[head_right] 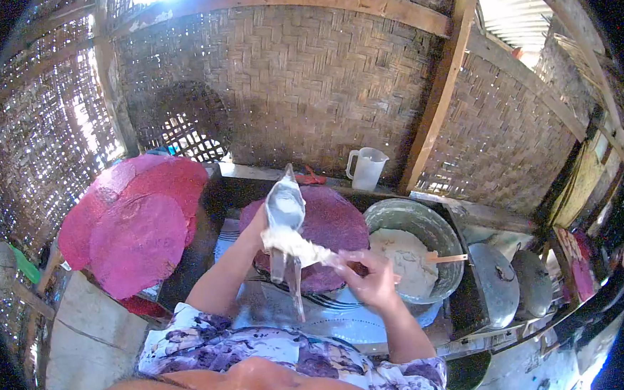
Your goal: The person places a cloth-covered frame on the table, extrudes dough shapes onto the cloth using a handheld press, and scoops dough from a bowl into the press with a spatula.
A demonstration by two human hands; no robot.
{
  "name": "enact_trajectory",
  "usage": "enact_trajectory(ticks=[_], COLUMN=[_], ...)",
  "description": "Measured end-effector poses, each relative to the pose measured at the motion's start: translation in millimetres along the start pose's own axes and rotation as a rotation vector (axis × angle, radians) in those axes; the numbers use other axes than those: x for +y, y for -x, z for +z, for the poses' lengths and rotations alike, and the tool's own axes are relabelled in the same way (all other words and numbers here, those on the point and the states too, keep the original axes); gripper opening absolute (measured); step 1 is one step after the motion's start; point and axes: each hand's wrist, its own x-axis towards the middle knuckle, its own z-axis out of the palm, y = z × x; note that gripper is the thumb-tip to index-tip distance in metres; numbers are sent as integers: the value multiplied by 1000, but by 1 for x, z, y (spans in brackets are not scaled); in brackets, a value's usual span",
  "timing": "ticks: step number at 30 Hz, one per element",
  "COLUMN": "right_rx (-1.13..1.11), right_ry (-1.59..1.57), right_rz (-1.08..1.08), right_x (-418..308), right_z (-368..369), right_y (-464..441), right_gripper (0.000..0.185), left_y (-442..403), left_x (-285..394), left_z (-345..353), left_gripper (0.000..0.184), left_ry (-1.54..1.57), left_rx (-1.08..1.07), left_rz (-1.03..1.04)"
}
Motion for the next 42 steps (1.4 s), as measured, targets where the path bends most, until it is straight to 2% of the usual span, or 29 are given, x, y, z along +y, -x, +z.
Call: enact_trajectory(ticks=[1,3,4,5,7,8,9,11,12,14,15,16,17,19,20,21,22,23,24,25,27,31,33,34,36,38,39,41,42], right_rx=[37,101,171,238,168,45,79,141,82,-168,-344,-314,-325,-445,-661,-610,-468,-332,-260,-323,-358,-229,-209,-218,-230,-239,-260,-305,-307], right_ry=[-51,-148,90,329,908,1183,1072,843,261,-617,-789,-1013,-1241,-1961,-1852,-1863,-1670,-1470,-1299,-1175,-925,-518,-311,-183,96,344,392,485,545], right_rz=[100,302,329,352,467,405,270,16,428,496,574,713,869,777,710,701,775,835,641,573,496,333,177,85,-109,-249,-266,-299,-319], right_x=[-2,-10,6,22,6,30,41,51,45,34,18,16,-27,-23,-10,-9,-15,-24,-31,-25,-22,-58,-41,-38,-38,-46,-50,-53,-51], right_z=[-8,-33,-52,-69,-88,-101,-96,-78,-57,-5,14,37,48,63,60,53,40,29,25,19,11,11,10,10,9,10,11,12,12], right_y=[0,-1,-1,1,3,14,16,19,22,21,18,24,13,15,16,16,10,2,-3,-9,-20,-47,-54,-57,-63,-66,-65,-64,-64], right_gripper=[18,16,15,14,15,26,28,32,52,80,99,106,107,93,88,87,86,86,87,86,84,83,81,81,79,75,76,77,78], left_y=[-1,-2,-3,0,5,8,11,7,-1,-8,-11,-14,-14,-9,-5,-4,-4,3,9,12,23,25,21,18,18,17,17,21,17], left_x=[10,31,43,37,32,32,39,55,39,48,53,54,55,57,57,51,45,41,41,40,41,14,19,29,27,10,2,34,29], left_z=[-3,-9,-12,-21,-35,-31,-23,-20,-19,-2,7,15,22,30,25,17,7,-3,-11,-16,-16,-9,-14,-9,-1,-6,-8,-1,1], left_gripper=[25,30,34,36,40,36,33,32,31,30,29,28,29,29,36,43,51,58,64,54,46,55,58,60,41,37,38,45,42], left_ry=[-86,351,565,453,225,327,430,551,695,846,922,953,937,903,810,612,411,247,87,-139,-497,686,1226,1151,758,-101,-473,-469,-579], left_rx=[-19,44,122,85,13,55,96,-37,-101,-202,-253,-310,-335,-377,-390,-275,-163,-210,-250,-322,-385,-248,-200,-36,-107,-223,-137,-125,-130], left_rz=[67,-222,-354,-250,-44,13,70,159,207,281,320,353,369,400,426,333,238,284,339,461,268,-480,-719,-796,-490,12,238,213,204])
